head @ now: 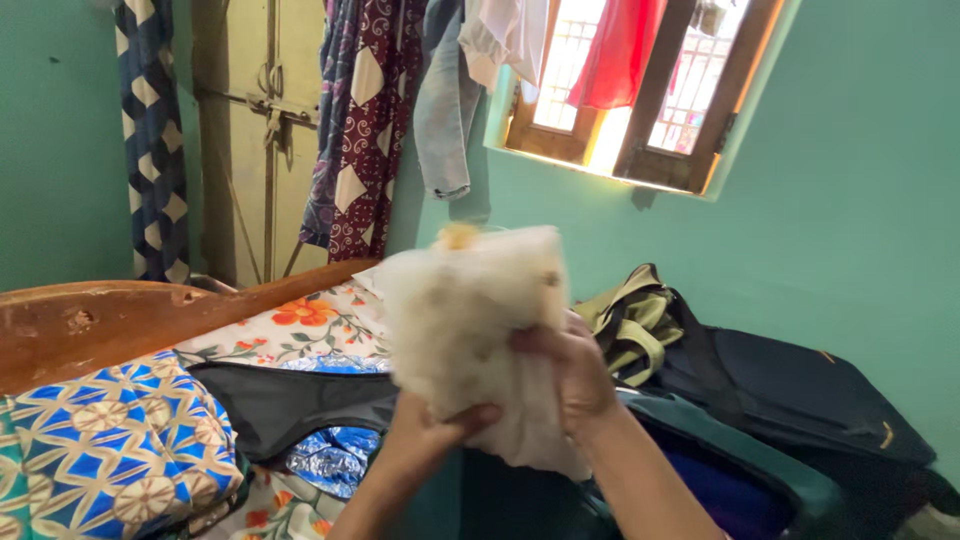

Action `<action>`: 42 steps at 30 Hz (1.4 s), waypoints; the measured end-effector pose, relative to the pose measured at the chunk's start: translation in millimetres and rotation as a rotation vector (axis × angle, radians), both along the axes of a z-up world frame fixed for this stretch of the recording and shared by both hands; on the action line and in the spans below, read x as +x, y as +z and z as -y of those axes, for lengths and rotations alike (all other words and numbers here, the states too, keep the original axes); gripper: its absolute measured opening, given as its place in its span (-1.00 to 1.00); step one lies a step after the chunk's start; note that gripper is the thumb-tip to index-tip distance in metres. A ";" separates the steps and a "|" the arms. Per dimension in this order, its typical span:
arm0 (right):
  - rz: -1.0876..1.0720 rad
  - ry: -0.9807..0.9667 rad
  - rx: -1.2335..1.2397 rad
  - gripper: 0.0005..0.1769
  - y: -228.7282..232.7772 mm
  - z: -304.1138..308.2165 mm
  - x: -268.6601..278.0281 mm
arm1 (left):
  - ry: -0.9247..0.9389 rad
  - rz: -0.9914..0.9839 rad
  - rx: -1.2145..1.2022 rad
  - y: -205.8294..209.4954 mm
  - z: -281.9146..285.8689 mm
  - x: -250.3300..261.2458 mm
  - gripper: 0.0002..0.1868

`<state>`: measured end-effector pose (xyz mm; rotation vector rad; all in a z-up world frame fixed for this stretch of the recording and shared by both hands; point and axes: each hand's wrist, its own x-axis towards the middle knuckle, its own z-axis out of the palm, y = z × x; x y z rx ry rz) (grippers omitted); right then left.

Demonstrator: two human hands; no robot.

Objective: The person unpacks a green duffel bag on a bed, removing folded garments and a white towel. They place each item on the bed beside the bag and continue to remove additional folded clothes.

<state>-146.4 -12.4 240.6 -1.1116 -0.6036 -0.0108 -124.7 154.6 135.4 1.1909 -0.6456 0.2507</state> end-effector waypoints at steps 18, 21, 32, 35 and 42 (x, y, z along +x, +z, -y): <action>0.553 -0.484 -0.925 -0.52 -37.1 -187.4 48.7 | 0.473 -0.223 -0.695 -18.3 -149.1 25.6 -0.52; 0.403 -0.370 -0.778 -0.57 -46.9 -208.3 64.7 | 0.358 -0.294 -0.538 -31.5 -191.4 23.7 -0.52; 0.287 -0.207 -0.831 -0.20 -135.6 -281.8 145.0 | 0.806 -0.280 -0.352 -106.0 -275.2 71.1 -0.52; 0.229 0.131 -0.690 0.15 -163.6 -299.9 164.5 | 0.955 -0.337 -0.359 -126.5 -297.3 76.7 -0.51; 0.403 -0.153 -0.821 0.07 -225.3 -344.7 176.8 | 1.300 -0.276 -0.108 -146.1 -327.6 79.2 -0.48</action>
